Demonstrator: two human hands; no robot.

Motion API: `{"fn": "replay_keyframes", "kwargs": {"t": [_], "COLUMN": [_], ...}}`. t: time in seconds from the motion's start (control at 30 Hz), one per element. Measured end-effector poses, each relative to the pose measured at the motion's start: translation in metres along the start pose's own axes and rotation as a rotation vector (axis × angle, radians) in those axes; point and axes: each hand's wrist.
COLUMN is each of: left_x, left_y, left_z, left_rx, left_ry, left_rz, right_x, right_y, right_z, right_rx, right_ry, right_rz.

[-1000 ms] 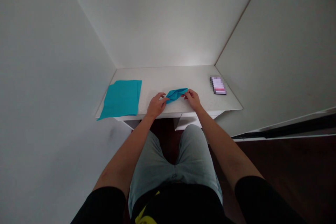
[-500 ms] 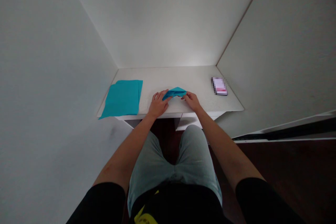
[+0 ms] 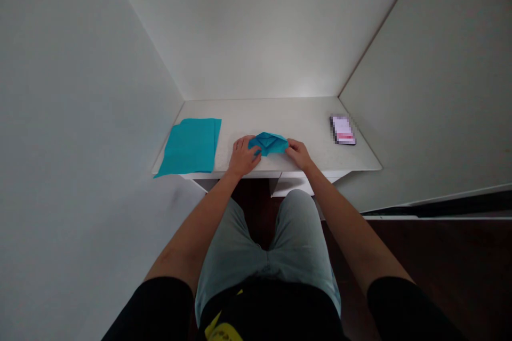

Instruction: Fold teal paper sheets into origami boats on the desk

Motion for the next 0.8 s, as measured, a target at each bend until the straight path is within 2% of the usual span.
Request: {"fn": "replay_keyframes", "kwargs": {"t": [0.13, 0.23, 0.33, 0.47, 0.67, 0.8], "left_x": [0.000, -0.002, -0.004, -0.005, -0.006, -0.007], "left_y": [0.000, -0.001, -0.001, -0.002, 0.000, 0.003], "left_z": [0.002, 0.003, 0.004, 0.004, 0.004, 0.003], "left_rx": [0.018, 0.052, 0.079, 0.091, 0.038, -0.067], "left_ry": [0.014, 0.021, 0.046, 0.074, 0.019, -0.029], "left_rz": [-0.027, -0.034, -0.035, -0.053, -0.051, 0.118], "right_x": [-0.003, -0.004, -0.004, -0.003, -0.005, -0.009], "right_y": [0.000, 0.000, -0.001, 0.000, -0.002, -0.004], "right_z": [-0.006, -0.007, -0.008, -0.012, -0.014, -0.010], "right_rx": [-0.245, -0.339, -0.313, -0.226, -0.232, -0.220], "right_ry": [0.024, 0.163, 0.400, 0.574, 0.543, 0.441], "right_rz": [-0.019, 0.067, 0.142, 0.135, 0.104, 0.122]}}
Point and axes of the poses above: each hand's wrist, its own y-axis away from the middle knuckle, its own z-axis out of the back of the hand, x = y × z, and after that the axes turned 10 degrees about -x, right-handed
